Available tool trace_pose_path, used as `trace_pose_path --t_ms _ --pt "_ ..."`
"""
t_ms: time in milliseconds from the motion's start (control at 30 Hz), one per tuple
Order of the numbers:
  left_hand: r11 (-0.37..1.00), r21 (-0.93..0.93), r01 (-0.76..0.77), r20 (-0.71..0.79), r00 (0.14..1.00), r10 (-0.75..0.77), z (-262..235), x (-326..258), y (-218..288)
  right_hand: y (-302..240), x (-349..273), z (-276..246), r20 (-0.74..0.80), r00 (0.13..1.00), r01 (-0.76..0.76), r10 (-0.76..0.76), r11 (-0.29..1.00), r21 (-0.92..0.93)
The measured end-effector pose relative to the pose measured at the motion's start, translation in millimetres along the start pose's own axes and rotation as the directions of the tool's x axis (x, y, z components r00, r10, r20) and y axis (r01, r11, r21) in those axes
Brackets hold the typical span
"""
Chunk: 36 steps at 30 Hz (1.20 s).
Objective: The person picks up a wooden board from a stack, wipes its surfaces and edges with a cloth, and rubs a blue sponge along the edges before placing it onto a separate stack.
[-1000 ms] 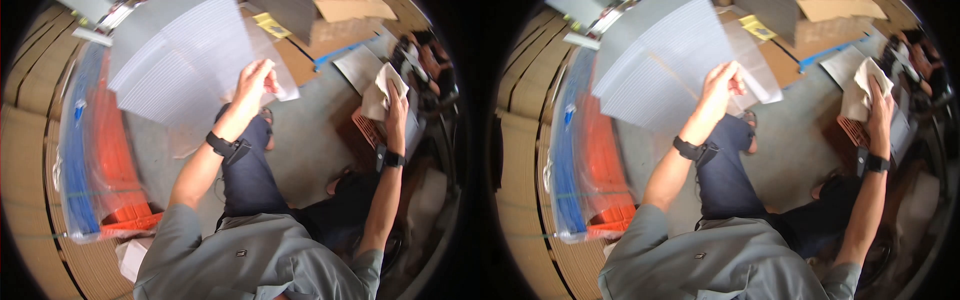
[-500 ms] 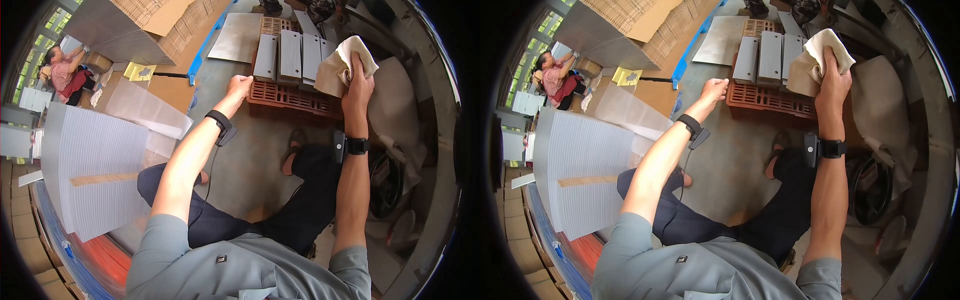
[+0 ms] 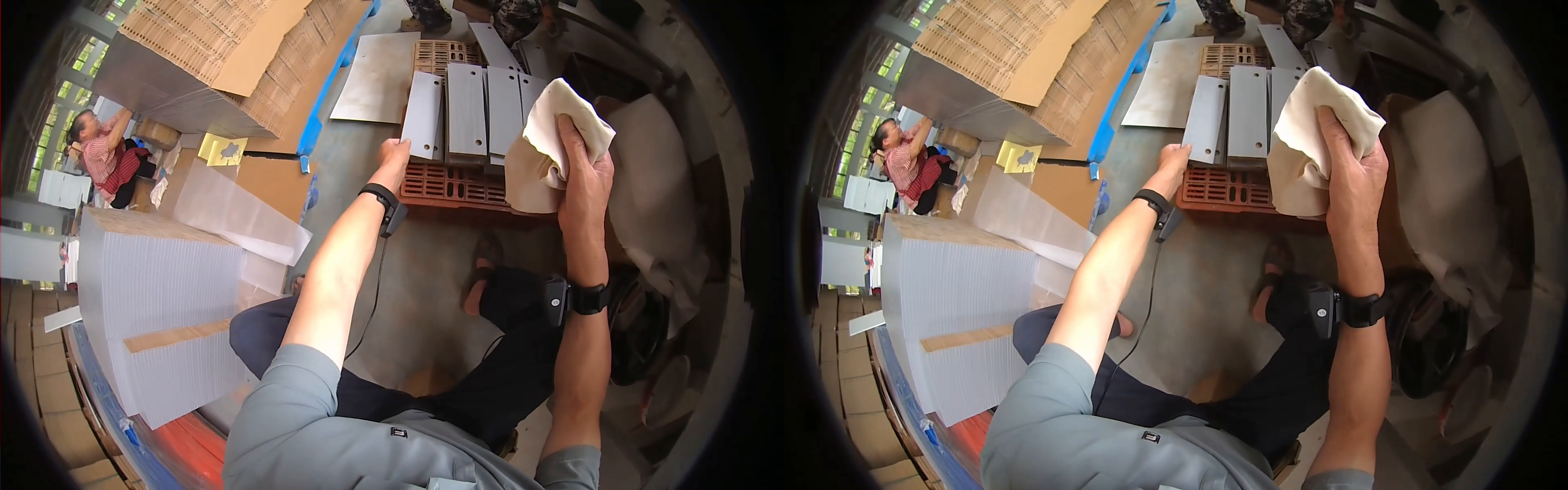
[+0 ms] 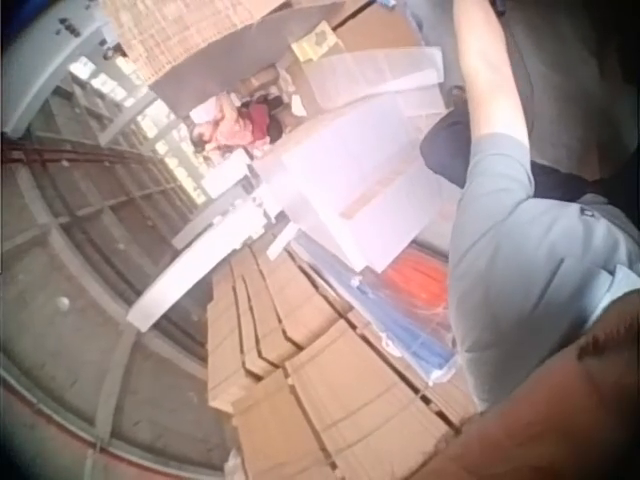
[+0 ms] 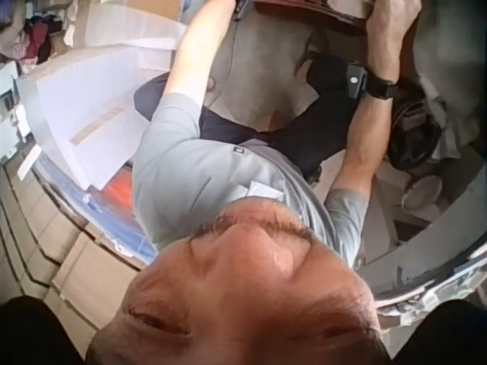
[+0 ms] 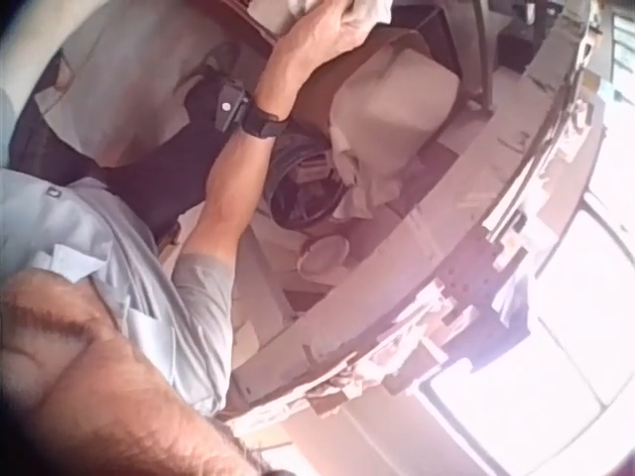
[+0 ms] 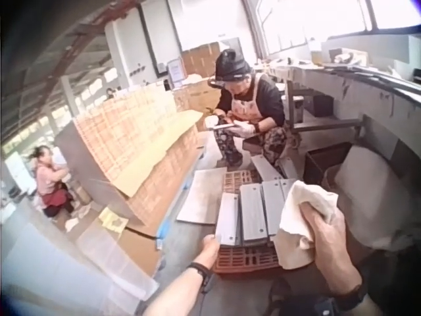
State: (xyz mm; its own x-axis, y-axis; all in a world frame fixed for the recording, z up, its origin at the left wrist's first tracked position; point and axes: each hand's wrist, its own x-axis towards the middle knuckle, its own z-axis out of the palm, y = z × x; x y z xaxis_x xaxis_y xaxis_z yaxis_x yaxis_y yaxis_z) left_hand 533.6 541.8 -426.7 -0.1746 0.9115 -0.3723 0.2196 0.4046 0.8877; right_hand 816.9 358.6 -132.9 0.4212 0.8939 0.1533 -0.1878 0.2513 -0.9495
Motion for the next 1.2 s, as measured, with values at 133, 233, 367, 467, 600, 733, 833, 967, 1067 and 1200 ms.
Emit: trace_pose_path --t_ms 133,233,367,467,600,733,833,967,1067,1200 --pt "0.939 -0.342 0.026 0.011 1.000 -0.023 -0.8 -59.3 23.6 3.2 -4.3 -3.6 0.061 0.998 -0.023 0.031 0.990 -0.142" --pt "0.884 -0.467 -0.010 0.021 1.000 0.022 -32.3 -117.5 35.9 29.1 -15.5 16.8 0.307 0.950 0.172 -0.052 0.911 -0.375" --pt "0.848 -0.514 -0.131 0.071 0.979 0.194 -54.1 -196.8 46.5 54.5 -47.8 62.2 0.674 0.735 0.548 -0.075 0.651 -0.525" --pt "0.773 -0.635 0.000 0.206 0.964 0.169 -42.2 -293.6 80.8 86.1 -47.7 55.3 0.835 0.514 0.823 -0.194 0.384 -0.418" --pt "0.823 -0.562 -0.077 0.259 0.929 0.263 -91.4 -352.6 57.9 109.5 11.6 59.4 0.700 0.670 0.735 -0.249 0.358 -0.576" --pt "0.834 -0.547 -0.075 0.296 0.915 0.276 -108.7 -383.9 26.5 124.1 28.3 46.4 0.692 0.713 0.532 0.115 0.554 -0.640" --pt "0.811 -0.583 -0.058 0.309 0.907 0.286 -112.4 -393.2 7.5 123.3 10.5 61.9 0.521 0.838 0.332 0.163 0.604 -0.724" --pt "0.613 -0.754 0.236 0.490 0.823 0.287 -120.6 -398.8 31.7 123.5 3.0 56.4 0.538 0.841 0.350 0.056 0.702 -0.621" --pt "0.512 -0.759 0.403 0.608 0.719 0.337 -118.5 -395.5 32.0 110.5 -23.5 76.3 0.512 0.856 0.303 0.063 0.742 -0.598" --pt "0.581 -0.697 0.421 0.663 0.687 0.297 -101.4 -404.1 40.6 116.6 -54.8 87.5 0.562 0.825 0.243 0.059 0.862 -0.446"
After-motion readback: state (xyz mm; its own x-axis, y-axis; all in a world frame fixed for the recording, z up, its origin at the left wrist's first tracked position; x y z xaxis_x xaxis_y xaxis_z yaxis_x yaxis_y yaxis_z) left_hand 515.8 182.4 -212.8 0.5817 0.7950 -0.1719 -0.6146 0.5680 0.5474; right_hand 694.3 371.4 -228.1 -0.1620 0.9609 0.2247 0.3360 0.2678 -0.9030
